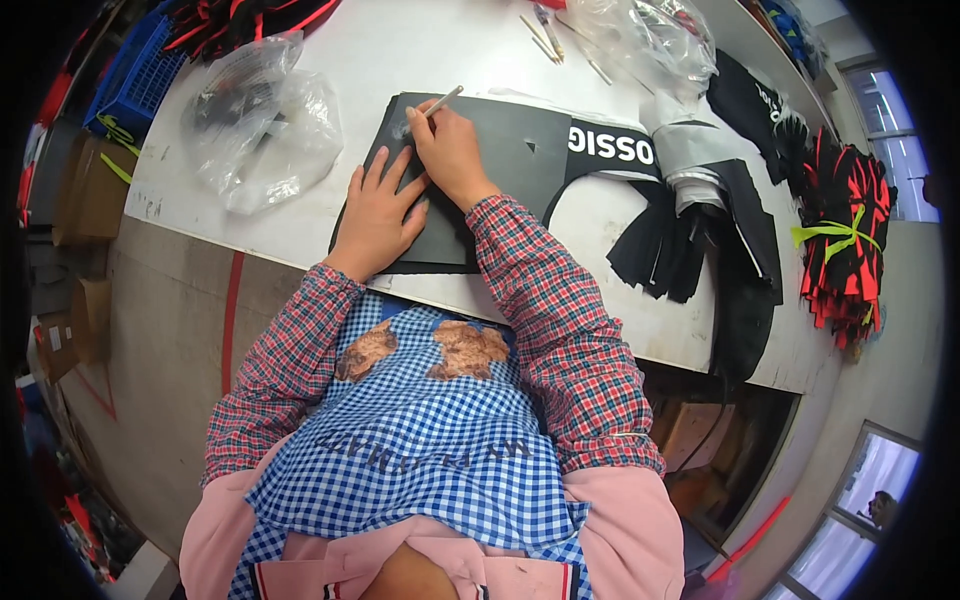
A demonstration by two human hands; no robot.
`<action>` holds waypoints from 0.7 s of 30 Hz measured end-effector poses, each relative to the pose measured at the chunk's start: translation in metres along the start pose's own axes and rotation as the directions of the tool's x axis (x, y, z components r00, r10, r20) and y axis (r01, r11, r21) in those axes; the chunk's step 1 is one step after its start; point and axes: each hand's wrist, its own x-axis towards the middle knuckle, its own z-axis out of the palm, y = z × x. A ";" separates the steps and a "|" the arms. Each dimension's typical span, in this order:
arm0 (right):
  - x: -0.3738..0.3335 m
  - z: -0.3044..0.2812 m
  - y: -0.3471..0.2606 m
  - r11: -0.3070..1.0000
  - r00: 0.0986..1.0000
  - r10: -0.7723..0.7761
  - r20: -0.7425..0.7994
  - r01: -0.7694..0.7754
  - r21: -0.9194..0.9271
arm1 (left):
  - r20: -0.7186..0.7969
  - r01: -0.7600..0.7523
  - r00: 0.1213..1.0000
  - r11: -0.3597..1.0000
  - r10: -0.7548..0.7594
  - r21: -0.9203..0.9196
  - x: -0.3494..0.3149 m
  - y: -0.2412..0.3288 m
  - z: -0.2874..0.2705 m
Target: Marking patterns on black material using a white pen and a template in a workshop.
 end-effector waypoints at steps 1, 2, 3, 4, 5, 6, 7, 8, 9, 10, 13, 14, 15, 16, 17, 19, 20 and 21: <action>0.001 0.003 0.000 0.999 1.000 -0.025 -0.003 0.025 -0.026 | 0.003 0.003 1.000 1.000 -0.003 -0.004 0.000 -0.001 0.000; 0.002 0.005 0.000 0.997 0.999 -0.050 -0.006 0.050 -0.053 | 0.003 0.011 1.000 1.000 -0.011 -0.006 0.000 -0.002 -0.001; 0.003 0.006 0.001 0.997 0.999 -0.049 0.001 0.049 -0.054 | -0.008 0.008 1.000 1.000 -0.008 -0.018 0.000 -0.002 -0.002; 0.004 0.005 0.003 0.997 0.999 -0.050 0.020 0.051 -0.052 | -0.019 0.004 1.000 1.000 -0.005 -0.030 -0.001 -0.002 -0.003; 0.005 0.005 0.004 0.997 0.998 -0.052 0.040 0.054 -0.051 | -0.018 0.009 1.000 0.999 -0.010 -0.032 -0.001 -0.001 -0.003; 0.005 0.006 0.006 0.997 0.998 -0.051 0.042 0.053 -0.051 | -0.011 0.005 1.000 1.000 -0.006 -0.022 -0.001 -0.002 -0.003; 0.005 0.007 0.007 0.997 0.997 -0.069 0.023 0.069 -0.023 | -0.004 0.001 1.000 1.000 -0.001 -0.012 0.000 -0.002 -0.003; 0.004 0.008 0.009 0.996 0.996 -0.086 0.004 0.086 0.005 | -0.004 0.002 1.000 1.000 -0.002 -0.012 0.000 -0.002 -0.003; 0.004 0.008 0.009 0.996 0.996 -0.084 0.005 0.084 0.005 | -0.010 0.000 1.000 1.000 0.000 -0.016 -0.001 -0.002 -0.002; 0.004 0.008 0.008 0.996 0.996 -0.087 -0.009 0.086 -0.020 | -0.016 -0.003 1.000 1.000 0.002 -0.019 -0.001 -0.002 -0.002; 0.001 0.009 0.008 0.993 0.992 -0.103 -0.068 0.099 -0.067 | -0.004 -0.001 1.000 1.000 0.001 -0.023 -0.001 -0.002 -0.001; 0.000 0.010 0.008 0.990 0.987 -0.116 -0.112 0.106 -0.089 | -0.005 -0.001 1.000 1.000 0.000 -0.021 -0.002 -0.002 -0.001; -0.001 0.010 0.007 0.990 0.987 -0.118 -0.110 0.109 -0.089 | 0.005 -0.002 1.000 1.000 0.002 -0.015 -0.002 -0.002 -0.001; -0.001 0.010 0.007 0.988 0.985 -0.131 -0.112 0.121 -0.095 | 0.015 -0.003 1.000 1.000 0.003 -0.010 -0.002 -0.001 -0.001; -0.002 0.011 0.006 0.986 0.983 -0.143 -0.114 0.132 -0.100 | 0.013 -0.001 1.000 1.000 0.001 -0.009 -0.002 -0.001 -0.002; -0.001 0.011 0.008 0.981 0.985 -0.158 -0.069 0.149 -0.125 | 0.034 0.005 0.999 1.000 -0.005 0.005 0.000 0.001 -0.005; 0.000 0.010 0.009 0.975 0.985 -0.169 -0.022 0.164 -0.148 | 0.032 0.002 0.999 1.000 -0.002 0.006 0.000 0.001 -0.004; 0.000 0.010 0.006 0.975 0.985 -0.173 -0.022 0.168 -0.145 | 0.029 0.006 1.000 1.000 -0.006 0.002 -0.001 0.001 -0.004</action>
